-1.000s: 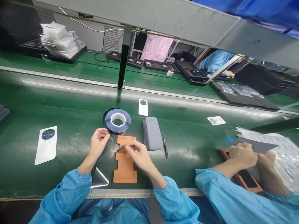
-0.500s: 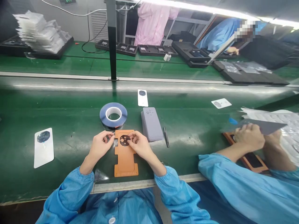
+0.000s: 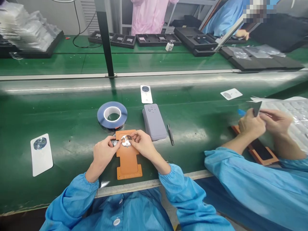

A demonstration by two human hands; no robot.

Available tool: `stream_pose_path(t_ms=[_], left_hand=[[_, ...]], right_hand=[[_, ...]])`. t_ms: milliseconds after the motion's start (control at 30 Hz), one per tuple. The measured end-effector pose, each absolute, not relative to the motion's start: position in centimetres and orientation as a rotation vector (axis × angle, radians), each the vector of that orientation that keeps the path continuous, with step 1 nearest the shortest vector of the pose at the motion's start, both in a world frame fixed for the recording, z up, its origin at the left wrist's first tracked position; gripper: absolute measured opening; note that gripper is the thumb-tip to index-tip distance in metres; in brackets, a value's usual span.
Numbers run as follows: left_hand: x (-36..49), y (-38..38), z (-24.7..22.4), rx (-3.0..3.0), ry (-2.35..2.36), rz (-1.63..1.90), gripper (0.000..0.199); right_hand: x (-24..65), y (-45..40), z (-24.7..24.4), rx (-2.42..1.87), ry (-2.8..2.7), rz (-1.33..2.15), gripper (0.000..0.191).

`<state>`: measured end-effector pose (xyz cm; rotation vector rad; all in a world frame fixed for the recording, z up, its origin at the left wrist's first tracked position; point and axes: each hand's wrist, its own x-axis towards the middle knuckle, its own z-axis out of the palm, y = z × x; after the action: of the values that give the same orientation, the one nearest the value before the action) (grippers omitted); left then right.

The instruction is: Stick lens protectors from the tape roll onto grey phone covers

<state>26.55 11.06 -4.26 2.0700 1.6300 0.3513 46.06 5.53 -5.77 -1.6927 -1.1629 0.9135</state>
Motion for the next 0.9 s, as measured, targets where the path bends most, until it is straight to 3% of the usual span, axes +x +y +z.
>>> stream_pose_path(t_ms=[633,900], left_hand=[[26.5,11.1,-4.2,2.061,1.602,0.346,0.021],[26.5,11.3,-4.1,2.036,1.611,0.364,0.018]], right_hand=[[45.5,4.5,-7.7,-1.558,-0.745,1.022,0.044],[45.0,4.3,-7.8,-1.607,-0.828,0.935,0.030]])
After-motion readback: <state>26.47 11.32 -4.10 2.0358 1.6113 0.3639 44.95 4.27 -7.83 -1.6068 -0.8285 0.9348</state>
